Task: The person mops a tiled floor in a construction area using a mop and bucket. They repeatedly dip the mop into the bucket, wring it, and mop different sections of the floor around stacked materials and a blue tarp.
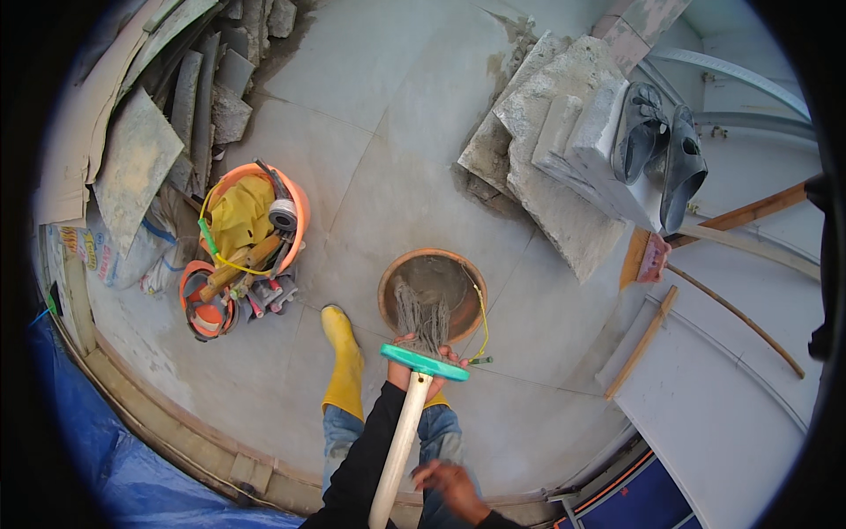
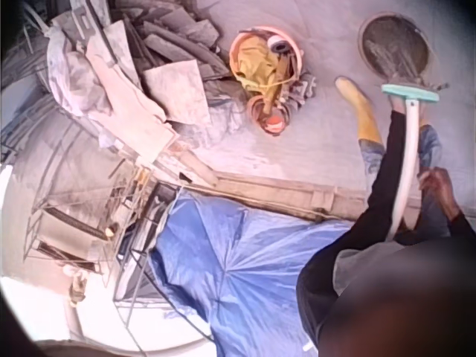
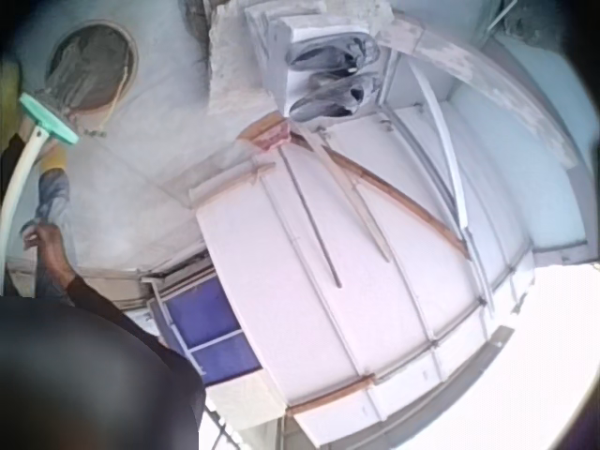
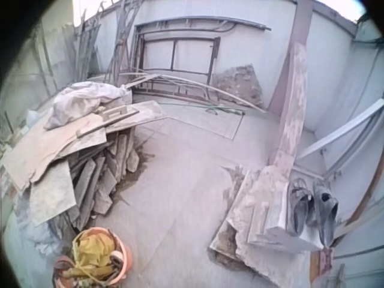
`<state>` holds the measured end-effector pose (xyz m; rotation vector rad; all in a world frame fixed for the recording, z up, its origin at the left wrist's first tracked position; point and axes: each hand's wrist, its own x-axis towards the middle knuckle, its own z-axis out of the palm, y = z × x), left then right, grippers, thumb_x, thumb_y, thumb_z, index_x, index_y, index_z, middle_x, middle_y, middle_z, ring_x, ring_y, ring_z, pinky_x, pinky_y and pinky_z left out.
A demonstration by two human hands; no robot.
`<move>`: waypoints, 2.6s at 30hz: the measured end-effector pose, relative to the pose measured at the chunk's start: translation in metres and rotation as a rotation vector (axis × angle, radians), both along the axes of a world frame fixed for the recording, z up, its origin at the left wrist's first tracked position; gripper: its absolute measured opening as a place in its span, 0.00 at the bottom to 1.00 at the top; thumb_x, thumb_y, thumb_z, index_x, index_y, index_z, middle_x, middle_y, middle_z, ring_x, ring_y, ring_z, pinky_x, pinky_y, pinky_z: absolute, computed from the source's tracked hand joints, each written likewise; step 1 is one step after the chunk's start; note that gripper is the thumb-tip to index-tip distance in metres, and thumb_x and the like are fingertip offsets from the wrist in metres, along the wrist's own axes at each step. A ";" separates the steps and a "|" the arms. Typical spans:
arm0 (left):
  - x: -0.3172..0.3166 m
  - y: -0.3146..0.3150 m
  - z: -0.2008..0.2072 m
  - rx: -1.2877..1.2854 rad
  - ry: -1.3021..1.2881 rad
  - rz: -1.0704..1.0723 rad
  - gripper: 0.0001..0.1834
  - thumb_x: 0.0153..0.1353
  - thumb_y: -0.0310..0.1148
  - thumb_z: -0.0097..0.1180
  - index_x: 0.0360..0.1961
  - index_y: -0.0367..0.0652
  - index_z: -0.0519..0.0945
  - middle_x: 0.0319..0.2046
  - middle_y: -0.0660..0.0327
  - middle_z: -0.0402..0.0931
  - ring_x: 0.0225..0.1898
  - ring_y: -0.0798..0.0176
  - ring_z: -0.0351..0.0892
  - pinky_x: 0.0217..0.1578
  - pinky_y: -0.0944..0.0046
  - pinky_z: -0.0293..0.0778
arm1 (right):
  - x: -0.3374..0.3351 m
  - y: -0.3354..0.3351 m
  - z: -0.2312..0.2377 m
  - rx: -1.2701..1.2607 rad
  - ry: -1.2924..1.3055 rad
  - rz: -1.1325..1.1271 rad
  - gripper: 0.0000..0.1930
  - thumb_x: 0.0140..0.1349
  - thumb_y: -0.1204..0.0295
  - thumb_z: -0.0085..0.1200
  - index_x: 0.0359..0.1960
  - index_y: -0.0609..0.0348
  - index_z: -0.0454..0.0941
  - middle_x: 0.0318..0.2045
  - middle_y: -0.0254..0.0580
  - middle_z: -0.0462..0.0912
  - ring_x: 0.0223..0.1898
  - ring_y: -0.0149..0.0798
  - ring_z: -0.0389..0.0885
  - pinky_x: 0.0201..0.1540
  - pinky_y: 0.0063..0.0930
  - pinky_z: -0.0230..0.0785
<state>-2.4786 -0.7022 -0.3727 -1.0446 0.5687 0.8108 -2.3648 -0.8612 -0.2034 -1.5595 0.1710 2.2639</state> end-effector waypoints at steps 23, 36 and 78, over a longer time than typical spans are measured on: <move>0.037 -0.046 -0.046 0.149 0.529 -0.720 0.26 0.59 0.48 0.59 0.49 0.39 0.70 0.31 0.49 0.75 0.29 0.44 0.78 0.35 0.43 0.79 | 0.012 0.235 -0.311 0.303 -0.598 1.364 0.40 0.53 0.62 0.63 0.70 0.60 0.66 0.62 0.65 0.74 0.60 0.61 0.77 0.62 0.46 0.71; 0.020 -0.073 0.008 0.346 -0.209 0.435 0.26 0.75 0.56 0.37 0.43 0.45 0.77 0.39 0.63 0.73 0.52 0.57 0.72 0.68 0.44 0.55 | -0.004 0.161 -0.267 0.228 0.520 -0.922 0.27 0.69 0.63 0.56 0.69 0.37 0.65 0.62 0.48 0.72 0.62 0.52 0.72 0.59 0.60 0.71; -0.068 -0.145 0.109 0.402 0.137 -0.586 0.39 0.70 0.65 0.44 0.75 0.59 0.55 0.59 0.54 0.74 0.56 0.51 0.79 0.48 0.41 0.80 | -0.053 0.216 -0.180 0.535 -0.857 1.187 0.27 0.69 0.53 0.46 0.36 0.71 0.85 0.39 0.70 0.83 0.45 0.67 0.82 0.54 0.51 0.73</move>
